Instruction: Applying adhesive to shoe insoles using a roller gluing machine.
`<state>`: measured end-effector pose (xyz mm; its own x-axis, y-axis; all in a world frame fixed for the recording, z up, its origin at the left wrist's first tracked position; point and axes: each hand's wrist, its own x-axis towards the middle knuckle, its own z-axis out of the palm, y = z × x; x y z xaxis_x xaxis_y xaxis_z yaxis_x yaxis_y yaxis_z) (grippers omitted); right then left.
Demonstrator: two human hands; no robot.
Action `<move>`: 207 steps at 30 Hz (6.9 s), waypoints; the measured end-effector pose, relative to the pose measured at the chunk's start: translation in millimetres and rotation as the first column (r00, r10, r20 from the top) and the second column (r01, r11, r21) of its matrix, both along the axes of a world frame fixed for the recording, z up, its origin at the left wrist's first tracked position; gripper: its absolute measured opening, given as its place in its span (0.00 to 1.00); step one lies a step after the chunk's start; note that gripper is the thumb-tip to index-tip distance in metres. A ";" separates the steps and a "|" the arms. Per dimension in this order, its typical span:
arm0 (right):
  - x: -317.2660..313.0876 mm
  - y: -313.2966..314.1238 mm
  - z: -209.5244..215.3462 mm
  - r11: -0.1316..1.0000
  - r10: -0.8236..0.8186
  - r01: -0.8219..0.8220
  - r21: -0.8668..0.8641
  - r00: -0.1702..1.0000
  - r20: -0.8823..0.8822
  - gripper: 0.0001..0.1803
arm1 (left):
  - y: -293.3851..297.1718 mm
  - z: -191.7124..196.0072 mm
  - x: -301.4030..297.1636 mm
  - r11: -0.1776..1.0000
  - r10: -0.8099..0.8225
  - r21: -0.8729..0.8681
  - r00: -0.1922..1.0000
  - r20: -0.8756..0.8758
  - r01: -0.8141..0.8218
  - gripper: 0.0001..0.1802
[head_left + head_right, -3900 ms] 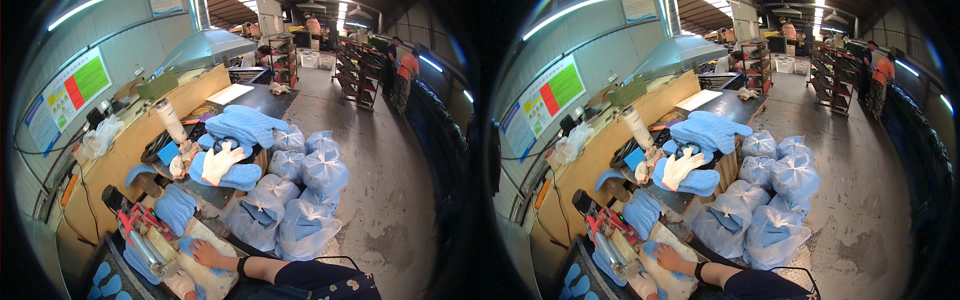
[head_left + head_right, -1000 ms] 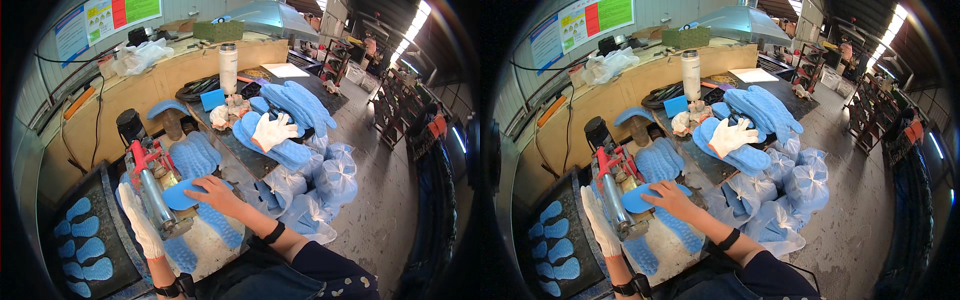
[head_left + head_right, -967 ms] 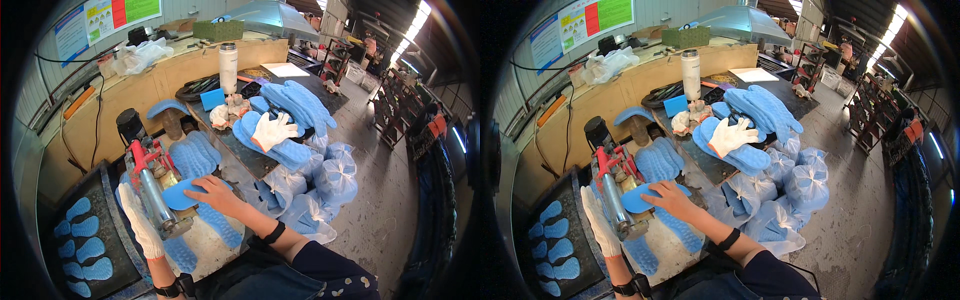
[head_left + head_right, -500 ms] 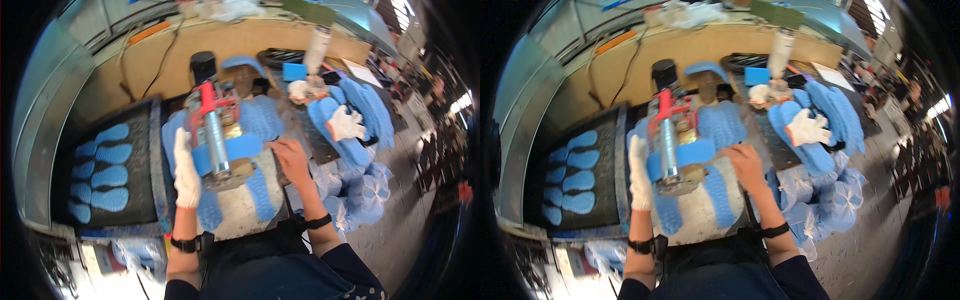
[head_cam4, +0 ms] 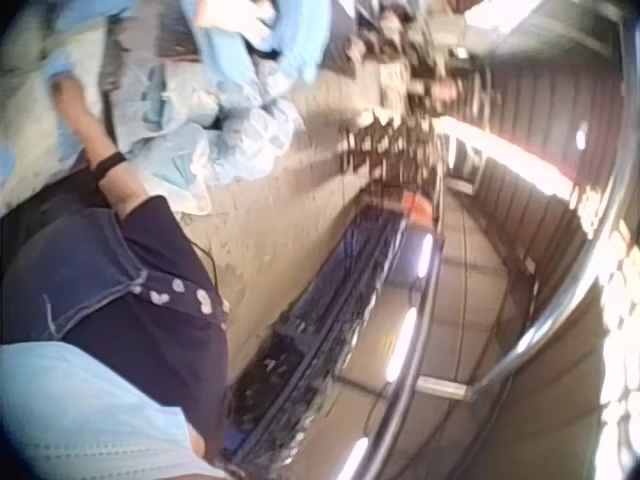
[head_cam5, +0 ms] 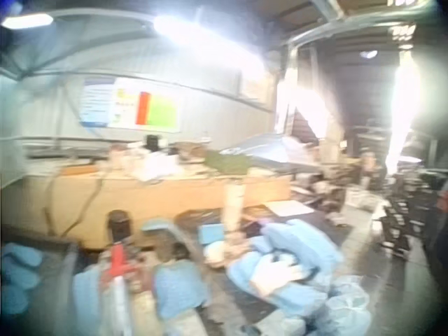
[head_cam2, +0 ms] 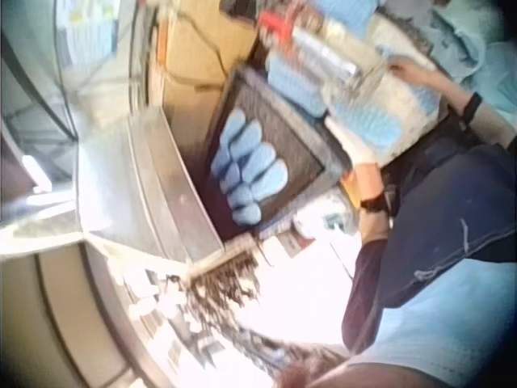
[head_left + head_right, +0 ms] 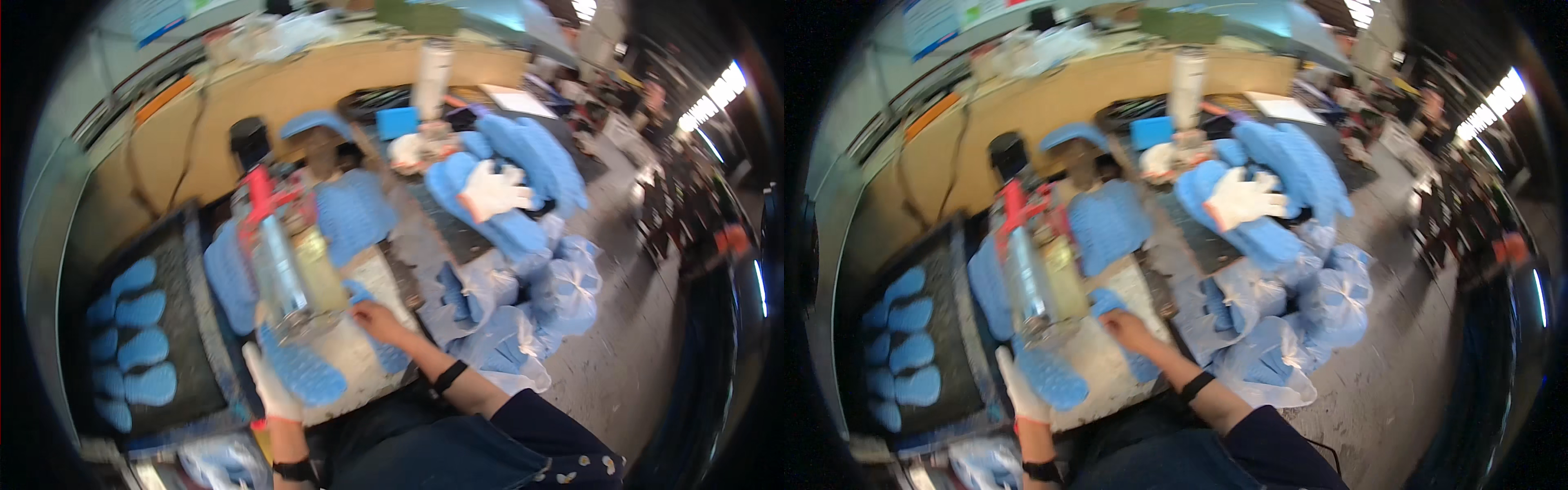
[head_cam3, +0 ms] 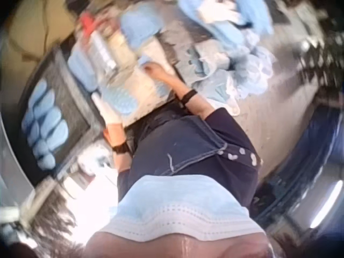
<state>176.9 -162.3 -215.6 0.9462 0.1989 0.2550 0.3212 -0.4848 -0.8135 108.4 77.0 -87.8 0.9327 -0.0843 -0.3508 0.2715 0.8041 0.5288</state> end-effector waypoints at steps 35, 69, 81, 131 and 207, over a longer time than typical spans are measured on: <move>15.9 116.3 -30.9 0.967 0.028 -0.106 -0.230 0.947 -0.319 0.56 | 136.8 26.2 -0.7 0.803 0.594 0.035 0.803 0.044 -0.595 0.30; 37.6 2.2 179.9 0.942 0.107 0.079 -0.327 0.850 0.515 0.30 | -4.4 100.8 32.9 0.835 0.090 0.407 0.820 0.565 -0.372 0.35; 16.0 -28.5 87.8 0.990 -0.054 0.079 -0.113 0.976 0.212 0.21 | 17.8 23.0 74.9 0.706 -0.051 0.651 0.896 0.441 -0.279 0.35; -9.6 5.8 12.0 0.939 0.018 0.107 -0.326 0.934 0.358 0.12 | 82.8 61.0 36.1 -0.688 -0.343 0.669 0.938 0.043 -0.282 0.37; -9.2 133.7 55.4 0.977 0.166 -0.210 -0.040 0.865 -0.473 0.26 | 205.6 42.5 195.4 0.640 0.764 0.078 0.623 -0.170 -0.764 0.36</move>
<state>167.8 -28.6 -160.2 0.8932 0.3859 -0.2308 0.0091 -0.5287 -0.8487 303.8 282.7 -45.3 0.5860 0.6303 -0.5093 -0.3566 0.7650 0.5364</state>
